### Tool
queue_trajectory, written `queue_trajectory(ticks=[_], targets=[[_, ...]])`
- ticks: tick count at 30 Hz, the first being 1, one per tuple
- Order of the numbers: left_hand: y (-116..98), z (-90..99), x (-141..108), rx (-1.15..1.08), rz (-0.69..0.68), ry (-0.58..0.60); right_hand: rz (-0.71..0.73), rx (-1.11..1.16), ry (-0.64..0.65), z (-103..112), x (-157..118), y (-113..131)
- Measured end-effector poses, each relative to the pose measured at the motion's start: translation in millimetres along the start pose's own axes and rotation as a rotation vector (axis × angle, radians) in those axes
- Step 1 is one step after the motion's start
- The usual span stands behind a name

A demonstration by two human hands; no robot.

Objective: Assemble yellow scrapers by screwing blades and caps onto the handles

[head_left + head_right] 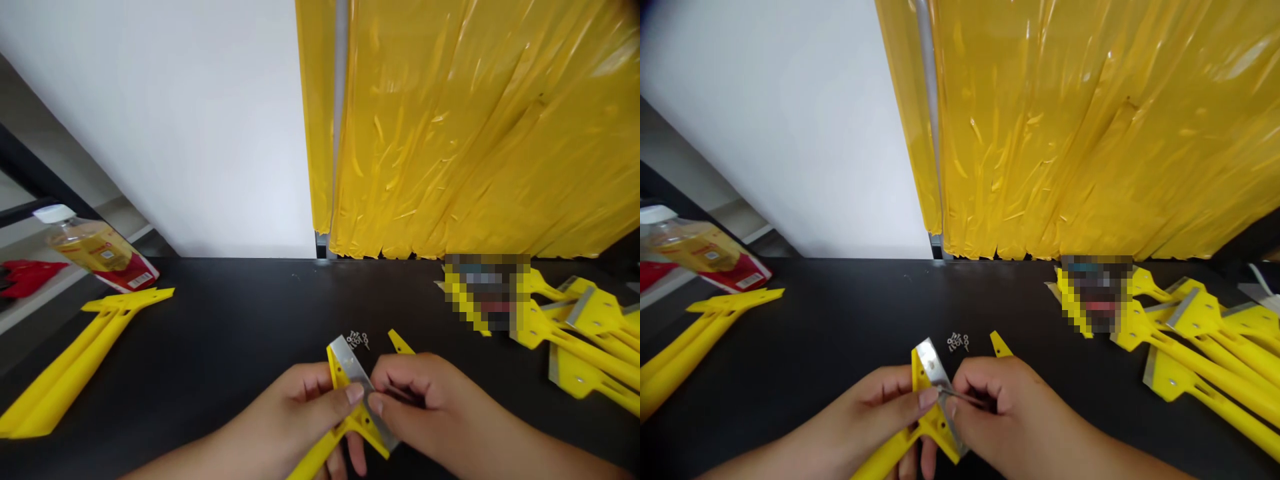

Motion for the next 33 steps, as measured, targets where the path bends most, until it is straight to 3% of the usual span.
queue_trajectory(ticks=[4, 6, 8, 10, 12, 14, 19, 23, 25, 29, 33], targets=[[3, -1.0, -1, -0.025, 0.03, -0.048, 0.003, -0.129, 0.036, 2, -6, 9], [2, 1.8, 1, -0.056, 0.026, -0.054, 0.072, -0.359, -0.074, 20, -9, 15], [0, 7.1, 3, -0.086, 0.009, -0.083, 0.133, -0.681, -0.284, 43, -12, 18], [-2, 12.3, 5, -0.098, -0.009, -0.115, 0.1, -0.96, -0.451, 61, -16, 15], [-4, 14.3, 5, -0.1, -0.012, -0.124, 0.019, -1.108, -0.499, 70, -19, 7], [-5, 14.3, 5, -0.105, -0.018, -0.131, -0.046, -1.144, -0.463, 69, -19, -1], [-9, 12.3, 2, -0.129, -0.051, -0.179, -0.148, -1.004, -0.344, 63, -17, -9], [-11, 12.9, 2, -0.114, -0.053, -0.191, -0.23, -0.647, -0.147, 71, -5, -14], [-11, 12.7, 2, -0.093, -0.035, -0.168, -0.184, -0.493, -0.066, 77, 3, -10], [-9, 9.4, 3, -0.043, -0.002, -0.105, -0.05, -0.282, -0.067, 81, 8, 7], [-8, 3.2, 4, -0.023, -0.016, -0.054, 0.003, 0.1, -0.037, 52, 2, 18]])
Point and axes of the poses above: each hand's wrist, its own x-axis towards the middle knuckle, its own z-axis out of the back of the hand, y = z × x, the point moved 5 cm from there along x, towards the middle knuckle, and after that the axes turned 2 degrees about -z, right-handed, at the moved point
